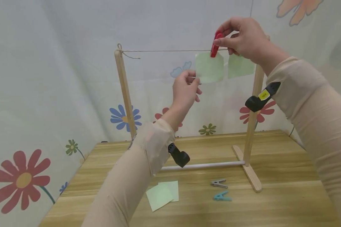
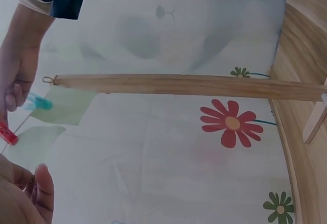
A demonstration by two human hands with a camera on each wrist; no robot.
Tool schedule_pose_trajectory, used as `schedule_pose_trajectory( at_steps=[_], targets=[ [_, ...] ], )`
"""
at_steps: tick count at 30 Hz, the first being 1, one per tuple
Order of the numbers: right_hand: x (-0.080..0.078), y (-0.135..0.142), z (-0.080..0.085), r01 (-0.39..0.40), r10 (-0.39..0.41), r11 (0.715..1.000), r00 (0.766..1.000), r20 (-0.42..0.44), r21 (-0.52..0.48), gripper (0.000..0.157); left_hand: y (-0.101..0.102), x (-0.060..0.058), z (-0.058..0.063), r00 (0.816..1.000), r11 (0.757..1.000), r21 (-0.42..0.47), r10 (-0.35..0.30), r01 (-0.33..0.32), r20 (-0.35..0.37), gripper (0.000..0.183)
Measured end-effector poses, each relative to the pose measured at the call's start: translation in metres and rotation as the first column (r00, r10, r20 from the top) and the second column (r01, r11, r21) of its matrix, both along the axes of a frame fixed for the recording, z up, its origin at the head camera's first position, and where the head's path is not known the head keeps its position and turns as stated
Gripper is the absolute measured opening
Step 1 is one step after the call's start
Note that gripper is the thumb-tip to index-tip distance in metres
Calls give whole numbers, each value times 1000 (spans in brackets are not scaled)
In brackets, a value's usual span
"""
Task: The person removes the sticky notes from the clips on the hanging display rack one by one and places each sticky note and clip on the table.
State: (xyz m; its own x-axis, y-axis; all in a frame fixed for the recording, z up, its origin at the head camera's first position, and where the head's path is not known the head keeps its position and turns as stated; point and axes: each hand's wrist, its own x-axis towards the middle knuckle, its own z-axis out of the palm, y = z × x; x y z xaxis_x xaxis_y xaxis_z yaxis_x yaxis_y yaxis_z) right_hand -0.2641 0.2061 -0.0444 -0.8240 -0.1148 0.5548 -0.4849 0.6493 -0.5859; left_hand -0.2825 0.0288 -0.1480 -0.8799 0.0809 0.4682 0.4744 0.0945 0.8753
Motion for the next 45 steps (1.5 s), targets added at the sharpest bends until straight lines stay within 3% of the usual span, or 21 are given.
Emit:
schedule_pose_trajectory(
  at_steps=[10,22,29,35,45],
  targets=[
    [-1,7,-1,3,-12,994,996,-86,-107,22,-8,2,-8,999,999,-18,37,-37,3,19],
    [12,14,6,-82,45,971,985,-165,-225,18,-30,2,-13,998,998,-9,65,-66,-21,19],
    [19,20,2,-128,86,968,977,-196,-216,21,-36,2,-19,998,999,-24,43,-44,-46,17],
    [23,23,-4,-207,161,948,967,-197,-240,18,-40,7,-23,998,998,-58,14,-18,-56,17],
    [30,25,-23,-220,188,960,965,-184,-174,16,-47,12,-33,999,996,-89,-4,-1,-49,17]
  ],
)
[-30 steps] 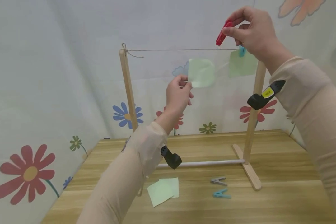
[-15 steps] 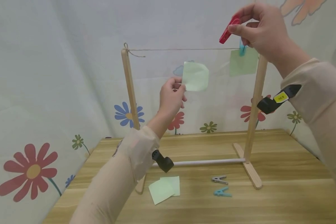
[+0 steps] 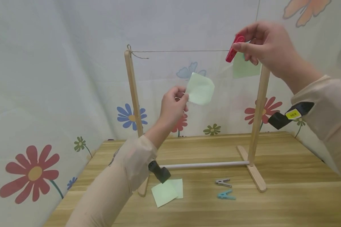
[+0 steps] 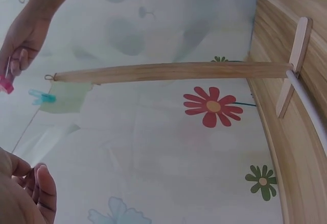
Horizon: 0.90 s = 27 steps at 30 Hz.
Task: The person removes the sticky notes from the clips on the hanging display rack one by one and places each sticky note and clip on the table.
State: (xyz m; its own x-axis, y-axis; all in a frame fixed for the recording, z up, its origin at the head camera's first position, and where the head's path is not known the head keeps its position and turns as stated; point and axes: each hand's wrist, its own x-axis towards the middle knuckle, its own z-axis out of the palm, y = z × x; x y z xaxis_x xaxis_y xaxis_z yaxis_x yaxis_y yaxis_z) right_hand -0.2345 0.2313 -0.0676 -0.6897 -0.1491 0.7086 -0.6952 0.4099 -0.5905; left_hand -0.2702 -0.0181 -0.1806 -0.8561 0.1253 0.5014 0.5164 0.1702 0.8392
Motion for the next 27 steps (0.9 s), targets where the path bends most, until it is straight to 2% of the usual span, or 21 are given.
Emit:
schedule_pose_trajectory(
  at_steps=[2,8,12,19,27],
  targets=[
    [0,0,-4,-10,10,1000,1000,9,16,16,-2,1,-2,1000,1000,-3,0,0,0,16],
    [3,-3,-14,-20,18,996,999,27,88,30,-11,1,-6,1000,1000,5,11,-11,-8,16],
    [7,-5,-22,-28,21,987,999,41,160,29,-18,1,-9,1000,1000,26,1,-1,16,15],
    [15,-2,-36,14,-37,958,997,75,288,33,-28,3,-16,999,1000,29,-7,6,35,16],
    [17,3,-58,-63,21,944,991,132,323,32,-36,6,-25,997,997,-9,-76,76,21,18]
  ],
)
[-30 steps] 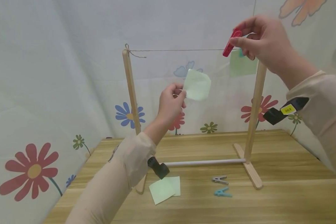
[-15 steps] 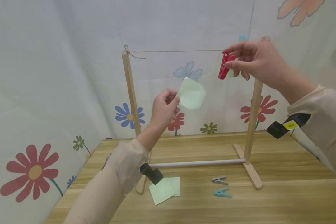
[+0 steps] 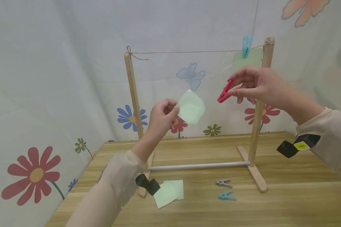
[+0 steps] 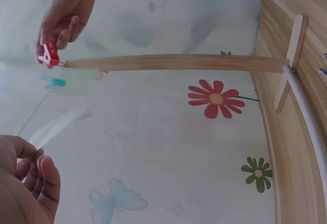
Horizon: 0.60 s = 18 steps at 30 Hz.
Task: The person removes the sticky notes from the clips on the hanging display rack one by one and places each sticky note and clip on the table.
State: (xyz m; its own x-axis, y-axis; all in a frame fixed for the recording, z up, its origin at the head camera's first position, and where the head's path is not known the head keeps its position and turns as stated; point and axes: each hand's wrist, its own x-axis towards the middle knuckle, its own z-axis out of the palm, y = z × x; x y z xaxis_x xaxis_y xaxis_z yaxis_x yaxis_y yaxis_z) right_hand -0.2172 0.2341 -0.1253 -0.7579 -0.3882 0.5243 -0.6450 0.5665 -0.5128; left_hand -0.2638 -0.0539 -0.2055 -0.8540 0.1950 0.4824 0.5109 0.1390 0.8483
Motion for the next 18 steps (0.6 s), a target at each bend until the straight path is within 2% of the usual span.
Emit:
schedule_pose_trajectory(
  at_steps=[6,13,18],
  targets=[
    [3,4,-25,-2,3,1000,997,73,-11,34,-6,5,-11,1000,999,-27,-27,26,-7,18],
    [1,9,-56,-181,186,980,981,59,-84,29,-16,5,-29,999,999,-29,-26,27,33,17],
    [1,10,-72,-179,185,979,981,57,-103,29,-26,7,-41,999,1000,-28,1,0,48,16]
  ],
)
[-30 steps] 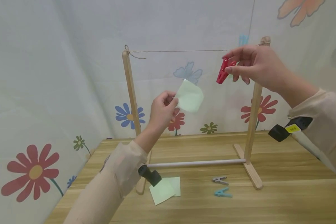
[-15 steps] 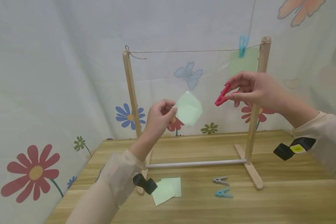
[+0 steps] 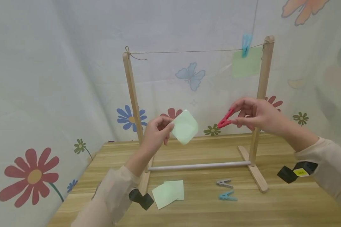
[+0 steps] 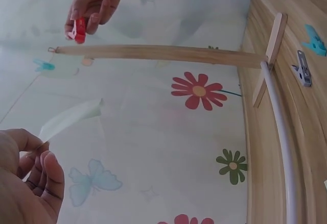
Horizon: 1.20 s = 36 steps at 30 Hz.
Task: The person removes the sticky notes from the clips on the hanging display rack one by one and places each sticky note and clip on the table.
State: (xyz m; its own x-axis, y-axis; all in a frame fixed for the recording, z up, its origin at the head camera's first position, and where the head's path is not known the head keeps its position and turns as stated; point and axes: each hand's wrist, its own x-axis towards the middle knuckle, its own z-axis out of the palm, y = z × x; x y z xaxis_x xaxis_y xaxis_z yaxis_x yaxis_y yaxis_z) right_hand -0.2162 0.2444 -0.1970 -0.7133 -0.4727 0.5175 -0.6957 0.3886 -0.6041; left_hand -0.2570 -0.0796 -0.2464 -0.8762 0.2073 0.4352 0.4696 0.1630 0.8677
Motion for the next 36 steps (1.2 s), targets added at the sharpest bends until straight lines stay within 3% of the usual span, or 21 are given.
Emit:
schedule_pose_trajectory(
  at_steps=[10,20,36],
  targets=[
    [2,5,-25,12,-11,1000,999,51,-19,38,-12,-1,-29,997,1000,-3,24,-24,79,16],
    [2,10,-60,38,-36,999,995,92,-22,25,-25,-4,-58,987,998,-40,57,-52,151,14],
    [4,19,-110,110,-107,994,976,188,-7,26,-44,-3,-98,963,993,-67,116,-102,245,12]
  ],
)
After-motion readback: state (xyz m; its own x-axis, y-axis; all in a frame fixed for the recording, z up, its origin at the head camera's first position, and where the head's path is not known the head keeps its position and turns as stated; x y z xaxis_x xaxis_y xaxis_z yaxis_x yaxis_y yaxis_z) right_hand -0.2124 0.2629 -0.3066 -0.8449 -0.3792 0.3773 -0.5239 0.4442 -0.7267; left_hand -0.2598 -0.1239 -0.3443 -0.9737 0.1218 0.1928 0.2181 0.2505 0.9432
